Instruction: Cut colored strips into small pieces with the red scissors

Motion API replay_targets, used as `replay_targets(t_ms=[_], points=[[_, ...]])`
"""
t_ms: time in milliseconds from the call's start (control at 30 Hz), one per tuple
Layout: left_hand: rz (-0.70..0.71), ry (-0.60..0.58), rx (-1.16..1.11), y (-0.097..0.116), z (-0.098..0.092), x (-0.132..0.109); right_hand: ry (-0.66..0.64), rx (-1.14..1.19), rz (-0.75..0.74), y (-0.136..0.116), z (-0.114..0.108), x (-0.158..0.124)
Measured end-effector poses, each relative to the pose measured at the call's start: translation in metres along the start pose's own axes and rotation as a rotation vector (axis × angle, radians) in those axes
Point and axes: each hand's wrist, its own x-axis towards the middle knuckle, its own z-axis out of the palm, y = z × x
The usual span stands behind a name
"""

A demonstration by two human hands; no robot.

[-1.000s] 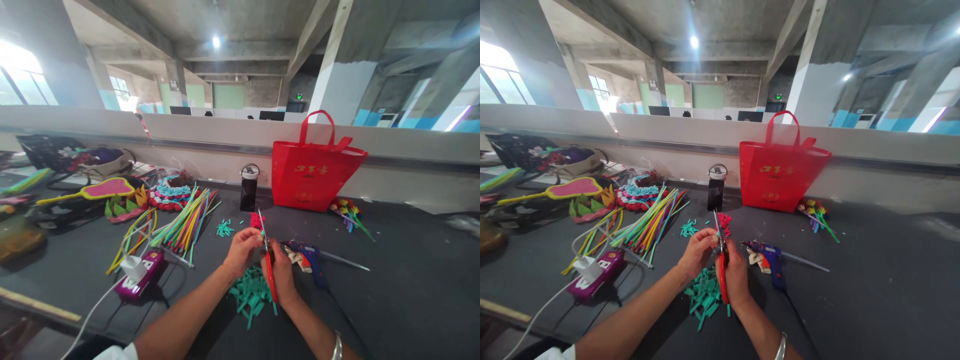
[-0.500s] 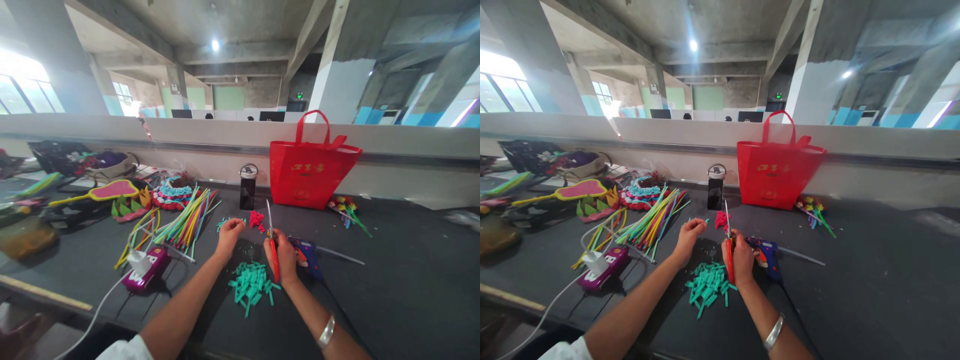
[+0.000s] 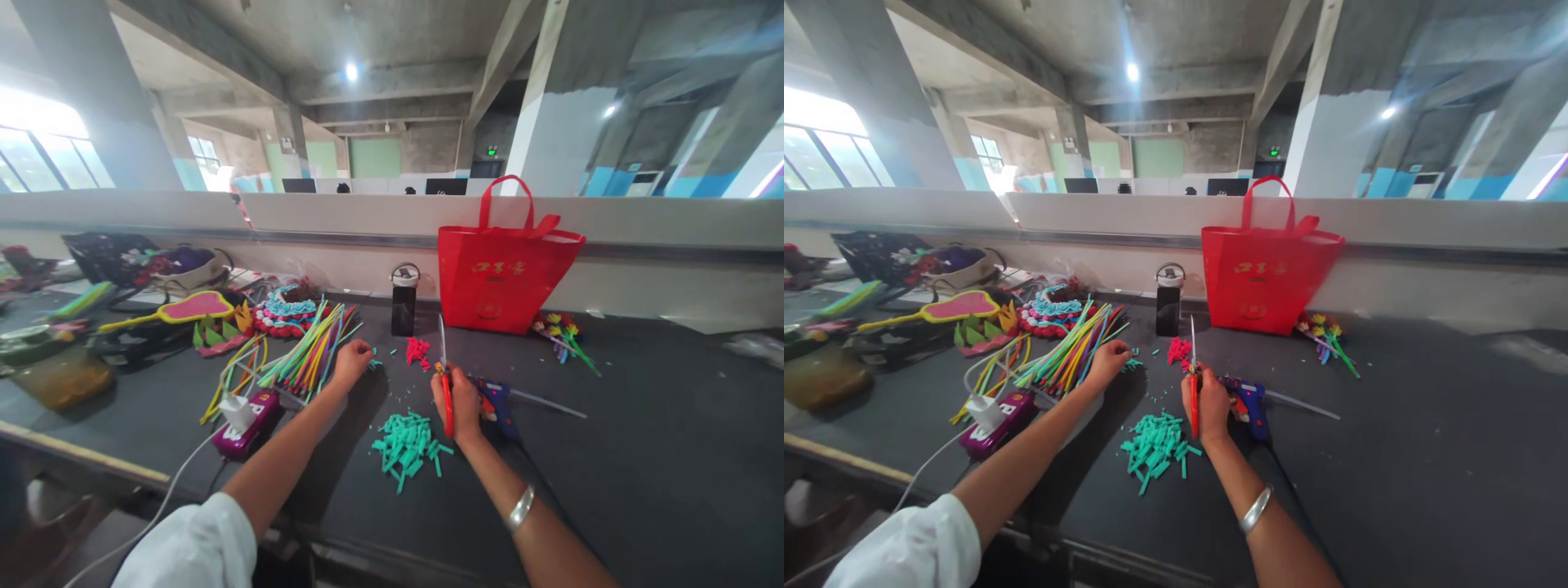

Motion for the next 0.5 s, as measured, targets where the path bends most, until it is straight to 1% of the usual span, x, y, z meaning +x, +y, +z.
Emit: replay_targets(t_ms=[67, 133, 233, 333, 400, 500], points=[[0.012, -0.018, 0.031, -0.004, -0.007, 0.005, -0.003, -0.009, 0.005, 0.0, 0.0, 0.001], [0.021, -0.026, 0.054, -0.005, -0.015, 0.009, -0.007, -0.016, 0.005, 0.0, 0.0, 0.001], [0.034, -0.017, 0.08, 0.003, -0.025, 0.011, -0.013, -0.021, 0.007, 0.001, 0.0, 0.001], [0.065, -0.031, 0.081, 0.016, -0.028, 0.007, -0.01, -0.026, 0.01, 0.001, 0.0, 0.001], [0.092, -0.094, 0.071, 0.025, -0.023, -0.001, -0.009, -0.031, 0.011, 0.001, -0.001, 0.001], [0.134, -0.26, 0.061, 0.036, -0.01, -0.026, -0.017, -0.051, 0.02, 0.001, -0.002, 0.003]])
